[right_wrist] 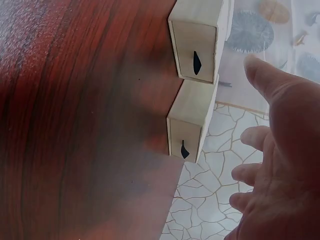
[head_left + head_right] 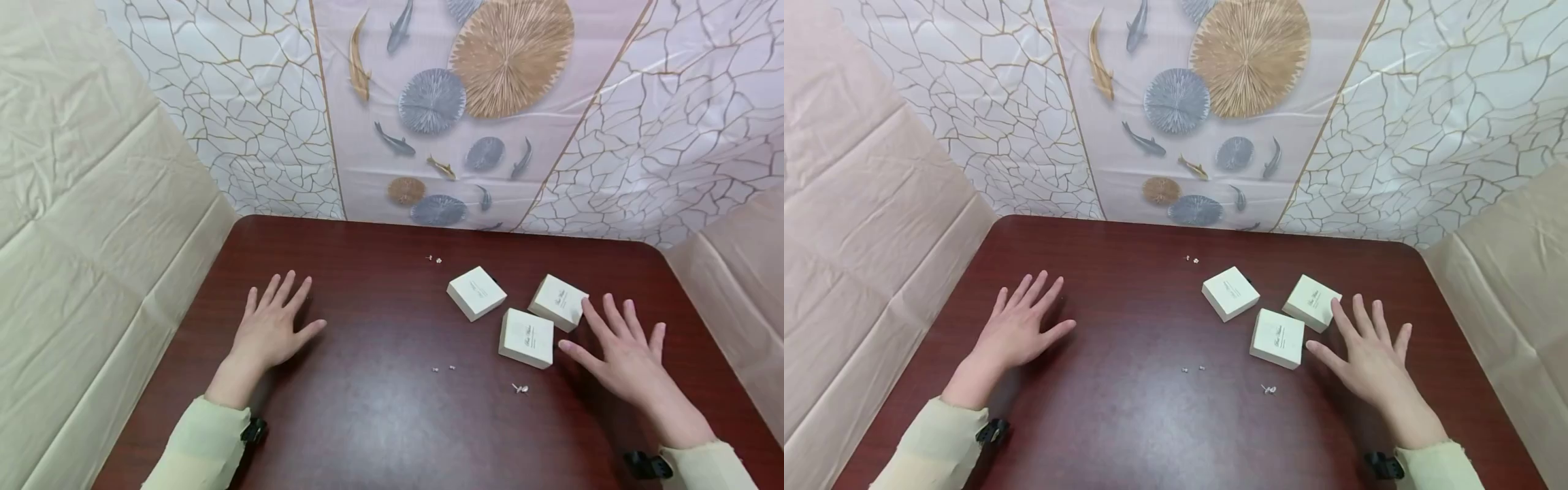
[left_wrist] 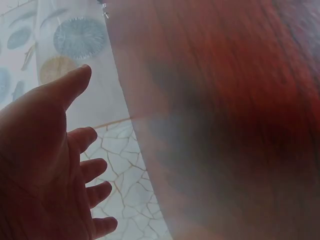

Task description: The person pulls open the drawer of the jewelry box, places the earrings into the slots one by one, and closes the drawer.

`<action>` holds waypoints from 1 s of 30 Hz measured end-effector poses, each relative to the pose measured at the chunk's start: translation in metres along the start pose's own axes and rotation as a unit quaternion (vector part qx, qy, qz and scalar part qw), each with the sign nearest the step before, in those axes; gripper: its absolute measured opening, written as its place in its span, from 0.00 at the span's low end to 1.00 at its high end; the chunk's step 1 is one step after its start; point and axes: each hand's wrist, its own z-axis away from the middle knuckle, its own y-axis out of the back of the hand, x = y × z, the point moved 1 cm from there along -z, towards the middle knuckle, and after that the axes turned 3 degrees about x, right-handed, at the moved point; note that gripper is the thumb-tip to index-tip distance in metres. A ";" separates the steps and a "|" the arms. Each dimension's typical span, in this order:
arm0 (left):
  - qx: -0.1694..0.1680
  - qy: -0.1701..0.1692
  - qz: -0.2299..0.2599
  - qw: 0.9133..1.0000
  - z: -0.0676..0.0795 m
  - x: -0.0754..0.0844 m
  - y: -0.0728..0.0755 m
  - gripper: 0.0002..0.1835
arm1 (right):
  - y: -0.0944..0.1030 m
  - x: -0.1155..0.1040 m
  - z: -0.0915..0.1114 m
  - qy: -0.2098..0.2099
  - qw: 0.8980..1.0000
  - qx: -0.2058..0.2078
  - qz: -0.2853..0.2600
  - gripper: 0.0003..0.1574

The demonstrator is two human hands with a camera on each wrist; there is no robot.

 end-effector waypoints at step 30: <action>-0.031 -0.178 -0.073 0.981 -0.068 0.125 -0.011 0.46 | 0.008 -0.029 0.003 0.066 0.998 -0.003 0.003 0.58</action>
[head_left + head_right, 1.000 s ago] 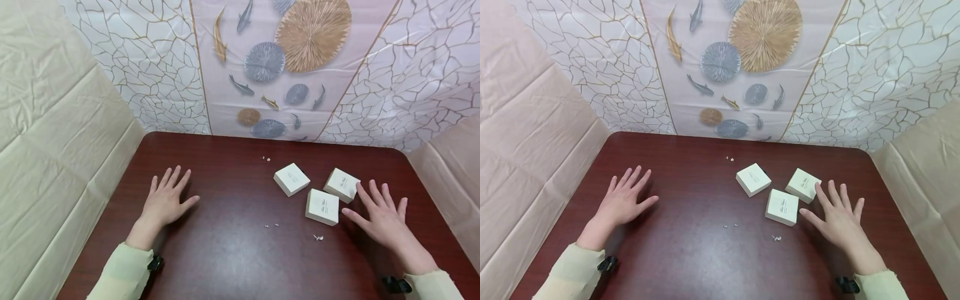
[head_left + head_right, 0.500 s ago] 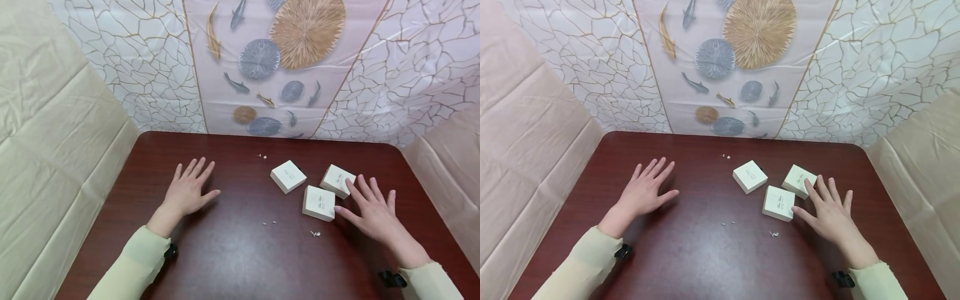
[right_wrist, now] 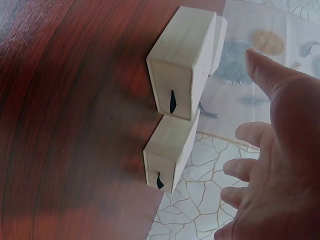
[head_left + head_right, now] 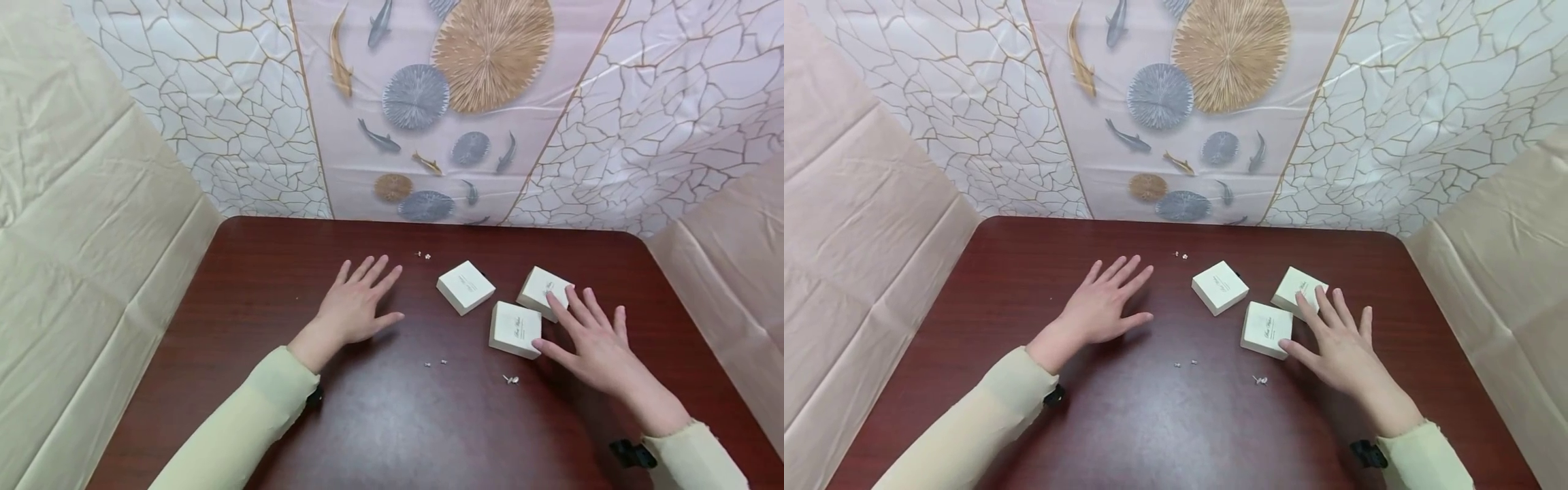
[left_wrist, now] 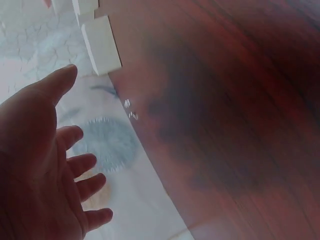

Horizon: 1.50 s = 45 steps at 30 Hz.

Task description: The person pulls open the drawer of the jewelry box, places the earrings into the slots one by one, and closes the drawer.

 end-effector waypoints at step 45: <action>-0.010 -0.188 -0.063 0.980 -0.099 0.084 -0.036 0.39 | 0.013 -0.039 0.016 0.098 0.994 -0.006 -0.051 0.40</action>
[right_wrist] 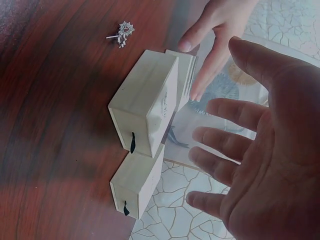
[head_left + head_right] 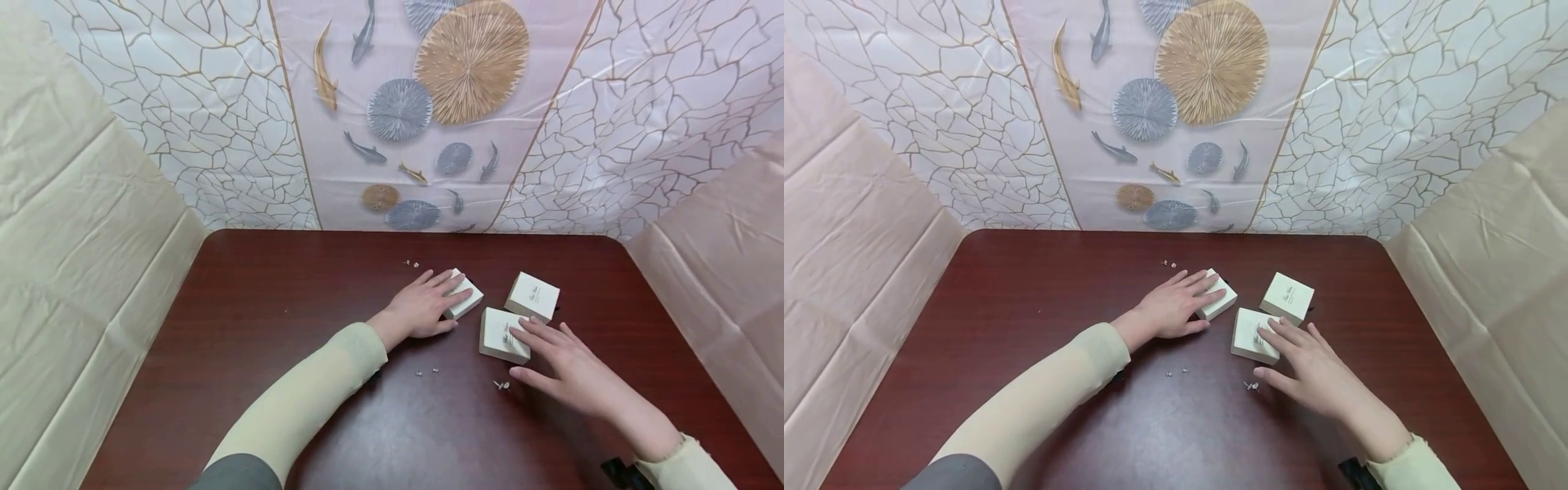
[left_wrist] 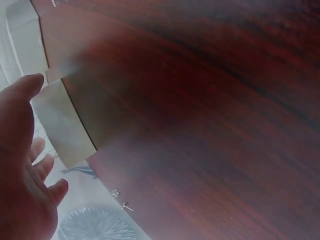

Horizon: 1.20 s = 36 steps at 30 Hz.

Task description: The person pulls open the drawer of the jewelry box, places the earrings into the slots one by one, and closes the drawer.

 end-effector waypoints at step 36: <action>0.056 -0.101 -0.003 0.993 0.034 -0.032 -0.019 0.35 | -0.005 -0.004 -0.003 0.003 1.000 -0.023 0.001 0.37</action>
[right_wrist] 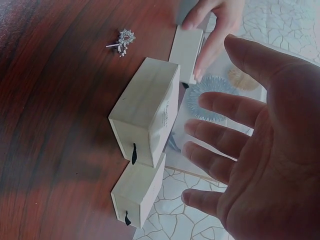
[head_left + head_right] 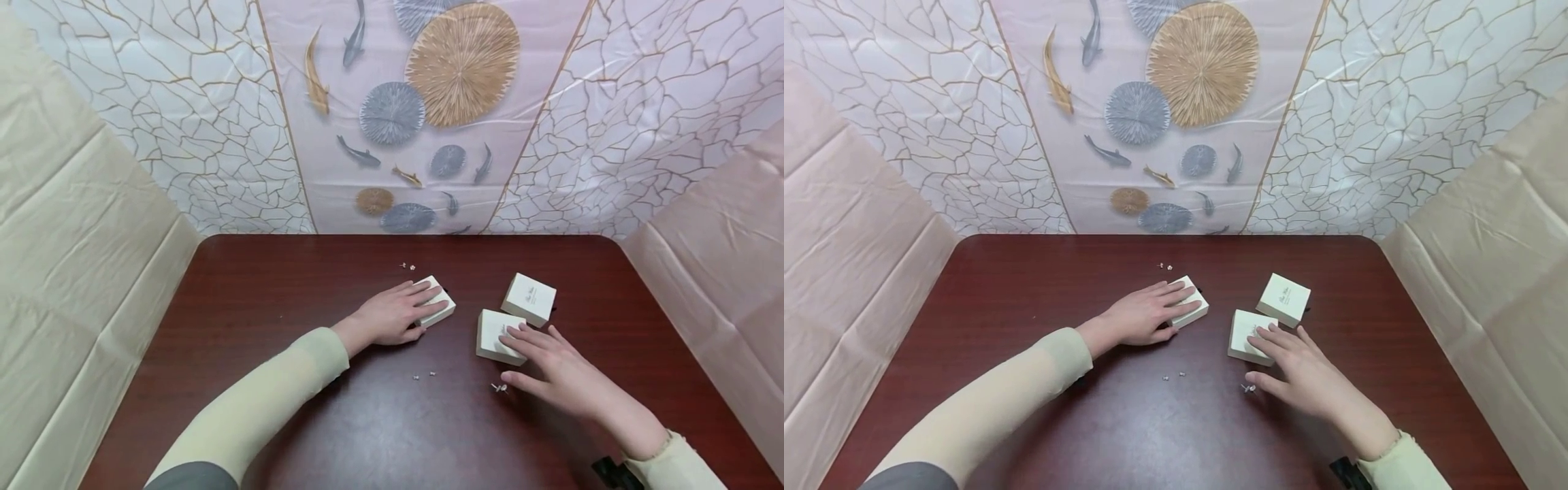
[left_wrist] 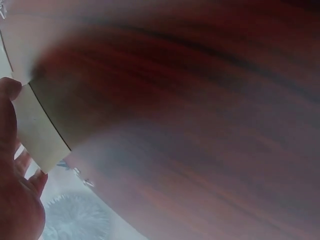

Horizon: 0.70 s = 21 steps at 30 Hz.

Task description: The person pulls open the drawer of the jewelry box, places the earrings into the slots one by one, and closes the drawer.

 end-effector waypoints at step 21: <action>0.010 -0.029 0.049 0.998 0.063 -0.026 0.009 0.35 | -0.010 -0.007 -0.024 0.057 0.998 0.013 -0.004 0.36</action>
